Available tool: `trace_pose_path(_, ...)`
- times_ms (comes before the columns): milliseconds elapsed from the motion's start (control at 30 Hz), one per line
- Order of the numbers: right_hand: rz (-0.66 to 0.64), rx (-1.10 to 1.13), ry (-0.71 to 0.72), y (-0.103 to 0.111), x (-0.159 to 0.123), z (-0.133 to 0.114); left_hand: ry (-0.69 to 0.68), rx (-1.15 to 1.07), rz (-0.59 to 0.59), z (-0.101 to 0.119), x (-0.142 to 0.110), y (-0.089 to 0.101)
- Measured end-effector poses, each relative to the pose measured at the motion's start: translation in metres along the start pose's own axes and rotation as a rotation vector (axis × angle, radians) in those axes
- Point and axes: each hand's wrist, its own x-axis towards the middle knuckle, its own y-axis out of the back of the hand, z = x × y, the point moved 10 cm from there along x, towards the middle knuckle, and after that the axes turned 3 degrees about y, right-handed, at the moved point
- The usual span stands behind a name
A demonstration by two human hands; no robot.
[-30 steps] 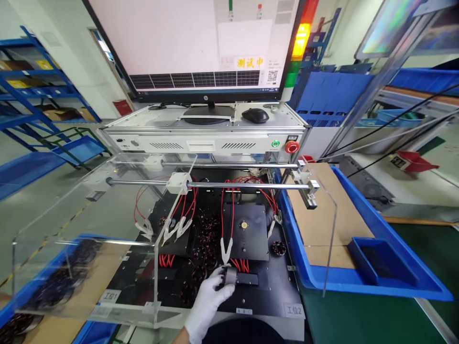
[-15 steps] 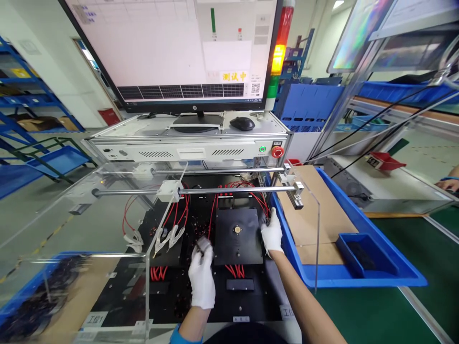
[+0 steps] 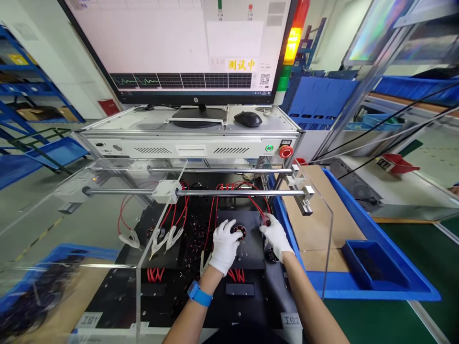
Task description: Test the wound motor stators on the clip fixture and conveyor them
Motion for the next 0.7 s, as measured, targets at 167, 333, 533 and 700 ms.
trace_pose_path(167, -0.33, 0.381, -0.044, -0.046, -0.026, -0.015, 0.021, -0.062, 0.073, -0.007, -0.009, 0.001)
trace_pose_path(333, -0.37, 0.254, -0.068, -0.048, -0.036, -0.036, -0.088, 0.059, 0.161, -0.001, -0.006, 0.014)
trace_pose_path(533, -0.257, -0.16, 0.185, -0.043, -0.037, -0.075, -0.057, -0.078, 0.174, -0.011, -0.013, 0.01)
trace_pose_path(700, -0.243, -0.082, 0.199, -0.048, -0.037, -0.074, 0.011, -0.185, 0.202, -0.012, -0.022, 0.01)
